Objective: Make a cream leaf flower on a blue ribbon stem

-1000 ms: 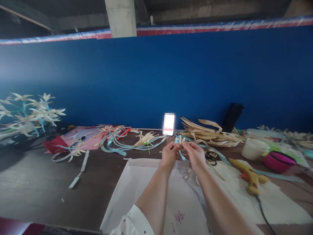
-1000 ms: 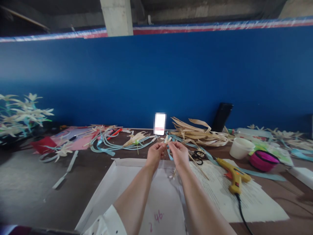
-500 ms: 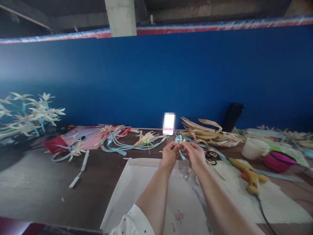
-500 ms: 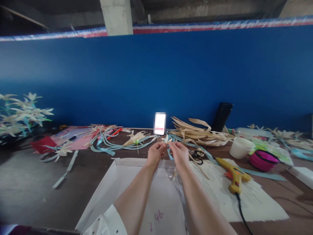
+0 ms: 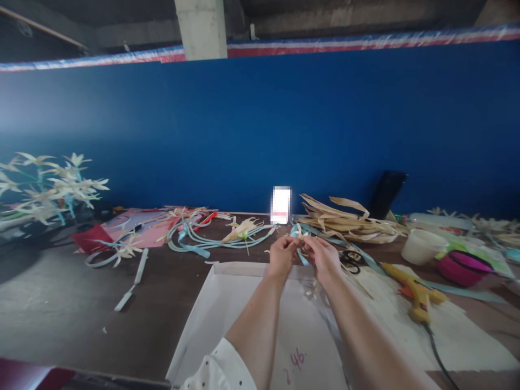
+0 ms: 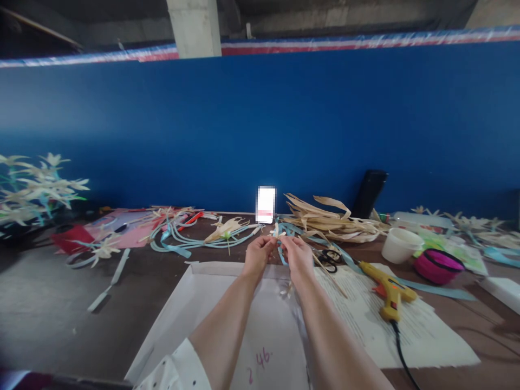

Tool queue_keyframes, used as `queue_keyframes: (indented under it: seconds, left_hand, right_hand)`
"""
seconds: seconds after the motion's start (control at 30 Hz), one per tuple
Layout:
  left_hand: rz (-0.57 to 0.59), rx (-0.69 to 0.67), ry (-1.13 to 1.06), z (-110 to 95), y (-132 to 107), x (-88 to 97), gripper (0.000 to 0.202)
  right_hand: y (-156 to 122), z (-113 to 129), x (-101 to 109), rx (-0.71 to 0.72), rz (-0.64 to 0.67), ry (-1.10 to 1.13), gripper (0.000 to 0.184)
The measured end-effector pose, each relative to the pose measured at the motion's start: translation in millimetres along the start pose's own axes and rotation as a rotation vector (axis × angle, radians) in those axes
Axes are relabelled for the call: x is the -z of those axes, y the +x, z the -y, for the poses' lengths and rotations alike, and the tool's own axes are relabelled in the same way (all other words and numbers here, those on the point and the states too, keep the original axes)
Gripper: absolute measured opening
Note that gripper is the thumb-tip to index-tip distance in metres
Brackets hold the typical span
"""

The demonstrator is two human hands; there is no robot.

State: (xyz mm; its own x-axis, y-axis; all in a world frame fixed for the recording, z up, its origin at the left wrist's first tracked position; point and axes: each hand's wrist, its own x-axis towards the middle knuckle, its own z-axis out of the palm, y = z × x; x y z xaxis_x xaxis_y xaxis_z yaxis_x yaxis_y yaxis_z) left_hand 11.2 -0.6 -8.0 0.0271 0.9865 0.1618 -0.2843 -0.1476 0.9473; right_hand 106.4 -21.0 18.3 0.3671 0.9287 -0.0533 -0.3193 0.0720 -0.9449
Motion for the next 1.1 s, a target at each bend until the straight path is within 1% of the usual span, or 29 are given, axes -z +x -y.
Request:
queue_keyframes:
  seconds: [0.23,0.6,0.93,1.1]
  left_hand:
    - [-0.031,0.032,0.035,-6,-3,-1.4,0.024]
    - [-0.047,0.024,0.050,-11,-5,-2.4,0.021]
    - [-0.033,0.039,0.066,-12,-7,-1.2,0.027]
    - [-0.035,0.041,0.070,-13,-6,-1.5,0.026]
  right_hand:
    - [0,-1,-1,0.005,-0.005,-0.020,0.028]
    - [1,-2,-1,-0.002,-0.010,-0.025,0.027]
    - [5,-7,3,0.115,0.014,-0.095,0.024]
    - [7,-9,4,0.131,0.017,-0.102,0.025]
